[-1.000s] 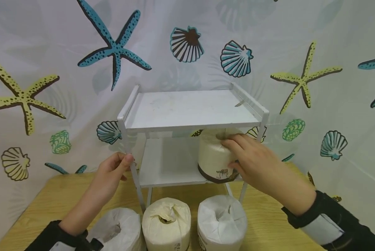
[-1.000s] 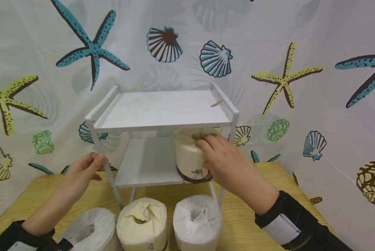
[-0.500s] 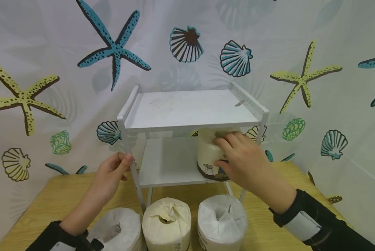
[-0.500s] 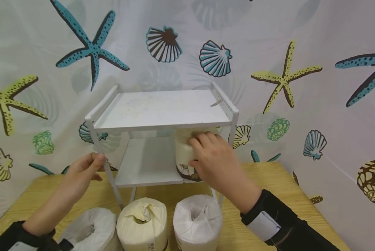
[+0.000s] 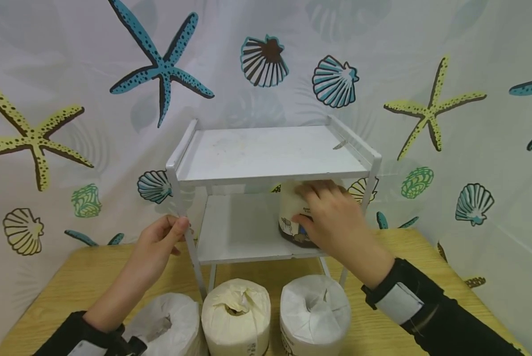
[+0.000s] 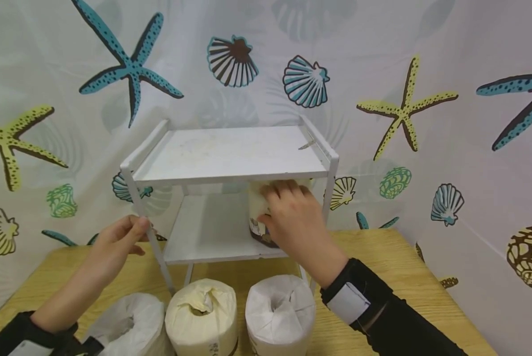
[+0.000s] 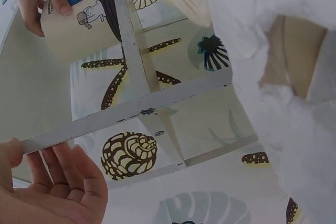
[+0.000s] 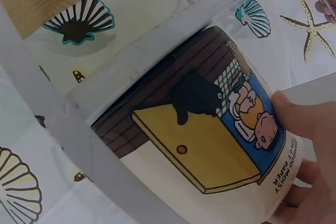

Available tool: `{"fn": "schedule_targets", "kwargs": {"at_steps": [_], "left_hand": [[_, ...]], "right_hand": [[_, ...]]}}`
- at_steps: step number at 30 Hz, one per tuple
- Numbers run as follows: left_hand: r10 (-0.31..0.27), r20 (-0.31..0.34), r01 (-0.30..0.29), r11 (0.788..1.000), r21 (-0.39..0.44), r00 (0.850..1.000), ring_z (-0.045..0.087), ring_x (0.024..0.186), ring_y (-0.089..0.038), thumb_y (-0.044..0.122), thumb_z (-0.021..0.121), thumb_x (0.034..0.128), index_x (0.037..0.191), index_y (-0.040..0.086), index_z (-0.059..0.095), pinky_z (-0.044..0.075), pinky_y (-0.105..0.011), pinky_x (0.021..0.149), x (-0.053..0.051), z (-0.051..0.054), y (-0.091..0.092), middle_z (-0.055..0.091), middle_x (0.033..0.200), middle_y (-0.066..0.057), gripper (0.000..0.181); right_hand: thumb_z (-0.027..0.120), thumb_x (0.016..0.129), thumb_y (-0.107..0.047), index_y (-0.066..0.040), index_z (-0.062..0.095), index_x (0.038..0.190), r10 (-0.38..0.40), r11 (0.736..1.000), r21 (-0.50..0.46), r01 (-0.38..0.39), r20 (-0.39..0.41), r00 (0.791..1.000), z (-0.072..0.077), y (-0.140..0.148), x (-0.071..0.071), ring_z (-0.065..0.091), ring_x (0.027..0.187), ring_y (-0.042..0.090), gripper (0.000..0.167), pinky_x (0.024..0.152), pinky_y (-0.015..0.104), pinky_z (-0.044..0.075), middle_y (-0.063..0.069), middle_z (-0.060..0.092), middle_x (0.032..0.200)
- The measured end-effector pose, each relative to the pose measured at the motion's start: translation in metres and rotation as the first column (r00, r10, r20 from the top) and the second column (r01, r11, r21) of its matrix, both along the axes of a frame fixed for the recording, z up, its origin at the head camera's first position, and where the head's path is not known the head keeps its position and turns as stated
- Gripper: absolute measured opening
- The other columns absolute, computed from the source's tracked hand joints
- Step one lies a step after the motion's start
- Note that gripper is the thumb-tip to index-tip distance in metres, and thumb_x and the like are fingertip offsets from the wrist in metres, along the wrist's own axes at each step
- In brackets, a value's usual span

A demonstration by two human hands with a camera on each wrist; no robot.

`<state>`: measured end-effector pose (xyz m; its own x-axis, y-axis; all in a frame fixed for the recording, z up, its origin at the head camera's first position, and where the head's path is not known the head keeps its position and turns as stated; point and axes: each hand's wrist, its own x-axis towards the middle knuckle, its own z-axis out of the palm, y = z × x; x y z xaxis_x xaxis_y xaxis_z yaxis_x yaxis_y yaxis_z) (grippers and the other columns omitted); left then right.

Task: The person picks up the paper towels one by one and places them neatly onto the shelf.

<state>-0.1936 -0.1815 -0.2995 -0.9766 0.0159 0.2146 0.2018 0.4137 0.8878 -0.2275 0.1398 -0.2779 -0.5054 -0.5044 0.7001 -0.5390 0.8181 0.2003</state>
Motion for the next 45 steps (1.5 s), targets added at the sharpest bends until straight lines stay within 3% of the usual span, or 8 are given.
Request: {"fn": "schedule_targets", "kwargs": {"at_steps": [7,13,18,25,33,38,42,45], "left_hand": [[0.016,0.009,-0.016,1.000,0.007,1.000,0.053,0.090,-0.014,0.029,0.047,0.1068,0.108,-0.005,0.057,0.050,-0.028,0.072,0.000,-0.001,0.001,0.062,0.099,-0.007,0.036],[0.008,-0.018,-0.008,1.000,0.016,1.000,0.052,0.087,-0.012,0.026,0.048,0.1063,0.107,-0.005,0.058,0.050,-0.027,0.071,-0.001,-0.001,0.004,0.060,0.093,-0.005,0.032],[0.003,-0.023,-0.003,1.000,0.012,1.000,0.052,0.087,-0.012,0.025,0.048,0.1063,0.108,-0.005,0.058,0.050,-0.027,0.071,-0.002,-0.001,0.004,0.059,0.093,-0.004,0.032],[0.000,-0.016,0.000,1.000,0.019,1.000,0.052,0.088,-0.012,0.025,0.049,0.1060,0.109,-0.005,0.058,0.050,-0.027,0.071,-0.002,-0.002,0.004,0.060,0.093,-0.004,0.031],[0.006,-0.009,-0.006,1.000,0.012,1.000,0.054,0.091,-0.017,0.025,0.049,0.1062,0.112,-0.005,0.058,0.049,-0.028,0.071,-0.001,-0.002,0.001,0.063,0.097,-0.005,0.032],[0.012,0.007,-0.012,1.000,-0.001,1.000,0.054,0.093,-0.018,0.027,0.049,0.1060,0.114,-0.004,0.058,0.049,-0.028,0.071,-0.001,-0.001,0.002,0.064,0.100,-0.006,0.033],[0.017,0.005,-0.017,1.000,-0.004,1.000,0.054,0.092,-0.015,0.026,0.049,0.1061,0.113,-0.004,0.058,0.049,-0.027,0.072,-0.001,-0.001,0.001,0.063,0.099,-0.005,0.033],[0.018,0.003,-0.018,1.000,-0.007,1.000,0.054,0.090,-0.013,0.026,0.049,0.1060,0.112,-0.004,0.058,0.049,-0.027,0.072,-0.002,-0.001,0.000,0.063,0.098,-0.004,0.032]], "right_hand": [[0.092,0.071,-0.028,-0.002,0.065,0.117,-0.020,1.000,-0.021,0.020,-0.016,1.000,-0.003,-0.002,-0.006,0.063,0.100,0.036,0.059,0.075,0.045,0.056,0.016,0.066,0.110],[0.090,0.074,-0.024,0.000,0.062,0.126,-0.013,0.997,0.076,0.013,-0.006,1.000,-0.003,0.005,-0.001,0.061,0.107,0.036,0.064,0.085,0.046,0.053,0.018,0.063,0.119],[0.087,0.076,-0.017,-0.001,0.056,0.135,0.022,0.990,0.136,-0.029,0.051,0.998,0.002,0.016,0.009,0.058,0.116,0.037,0.068,0.093,0.047,0.050,0.019,0.059,0.130],[0.083,0.081,-0.017,-0.001,0.063,0.124,0.191,0.972,0.134,-0.195,0.043,0.981,0.007,0.020,0.033,0.059,0.114,0.033,0.050,0.091,0.047,0.051,0.016,0.062,0.126],[0.081,0.082,-0.019,-0.004,0.065,0.123,0.207,0.965,0.151,-0.213,0.054,0.977,0.004,0.020,0.055,0.059,0.116,0.030,0.046,0.095,0.046,0.050,0.013,0.063,0.128],[0.055,0.101,-0.028,-0.005,0.067,0.122,0.218,0.966,0.132,-0.222,0.042,0.975,-0.003,0.023,0.065,0.061,0.114,0.029,0.033,0.090,0.046,0.051,0.012,0.065,0.125],[0.024,0.109,-0.038,-0.006,0.067,0.119,0.218,0.969,0.115,-0.220,0.026,0.976,-0.010,0.023,0.073,0.063,0.111,0.028,0.055,0.088,0.046,0.052,0.011,0.066,0.121],[0.024,0.109,-0.039,-0.006,0.067,0.119,0.216,0.971,0.097,-0.218,0.033,0.976,-0.018,0.023,0.081,0.064,0.109,0.027,0.055,0.087,0.045,0.053,0.009,0.066,0.121]]}}
